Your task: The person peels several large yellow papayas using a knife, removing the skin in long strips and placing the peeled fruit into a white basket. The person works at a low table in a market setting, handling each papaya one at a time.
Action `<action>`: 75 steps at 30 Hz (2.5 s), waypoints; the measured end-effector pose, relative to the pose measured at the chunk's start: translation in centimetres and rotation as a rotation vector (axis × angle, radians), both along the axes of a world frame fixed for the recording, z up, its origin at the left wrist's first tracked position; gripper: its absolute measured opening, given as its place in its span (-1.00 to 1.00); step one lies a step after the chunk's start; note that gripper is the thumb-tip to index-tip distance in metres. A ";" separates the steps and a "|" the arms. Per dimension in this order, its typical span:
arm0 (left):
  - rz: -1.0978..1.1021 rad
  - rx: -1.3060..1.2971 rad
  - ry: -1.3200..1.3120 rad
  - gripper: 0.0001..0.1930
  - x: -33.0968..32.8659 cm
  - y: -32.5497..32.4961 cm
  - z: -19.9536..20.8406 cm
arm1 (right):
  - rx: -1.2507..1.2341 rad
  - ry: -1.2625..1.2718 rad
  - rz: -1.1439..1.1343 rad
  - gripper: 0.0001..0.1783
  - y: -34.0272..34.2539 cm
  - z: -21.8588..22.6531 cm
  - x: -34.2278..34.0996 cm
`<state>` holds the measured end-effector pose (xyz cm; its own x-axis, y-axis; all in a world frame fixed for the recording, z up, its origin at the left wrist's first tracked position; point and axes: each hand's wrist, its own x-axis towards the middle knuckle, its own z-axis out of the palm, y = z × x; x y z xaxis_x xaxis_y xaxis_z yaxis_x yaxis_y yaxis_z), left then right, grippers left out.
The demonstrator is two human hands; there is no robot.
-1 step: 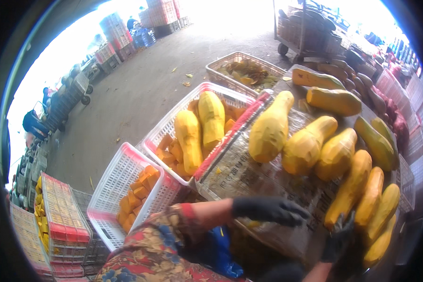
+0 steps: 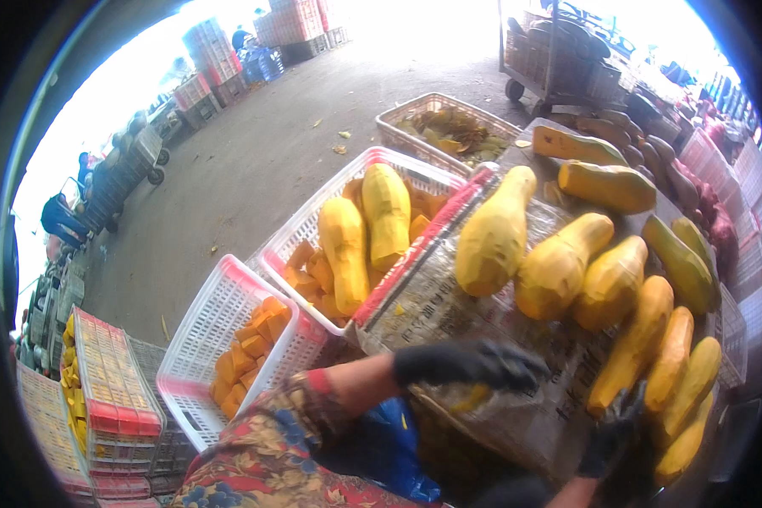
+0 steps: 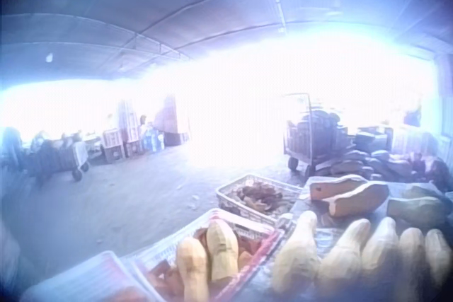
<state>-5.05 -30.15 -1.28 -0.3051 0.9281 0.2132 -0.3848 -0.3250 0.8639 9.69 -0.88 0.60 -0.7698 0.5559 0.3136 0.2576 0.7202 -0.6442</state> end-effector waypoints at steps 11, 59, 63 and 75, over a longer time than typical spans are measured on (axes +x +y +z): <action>1.953 -0.507 -0.155 -0.59 -7.5 -24.4 -20.2 | -1.133 -0.226 0.942 -0.49 -30.9 -3.6 -17.9; 0.935 0.095 -0.727 -0.19 1.1 -22.5 -2.2 | -0.288 0.275 1.163 -0.10 -36.8 -4.0 -11.2; 0.771 0.113 -0.358 -0.20 2.0 -18.7 1.5 | -0.335 0.280 1.026 -0.02 -32.7 -0.3 -7.3; 0.599 -0.093 0.436 0.04 6.6 0.6 6.7 | -0.913 0.478 0.310 -0.23 -19.1 6.0 1.0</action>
<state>1.53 -29.51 5.38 -0.6696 0.6499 0.3595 0.2192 -0.2896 0.9317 10.70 -19.94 6.62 -0.8253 0.5336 0.1846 -0.2744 -0.0932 -0.9571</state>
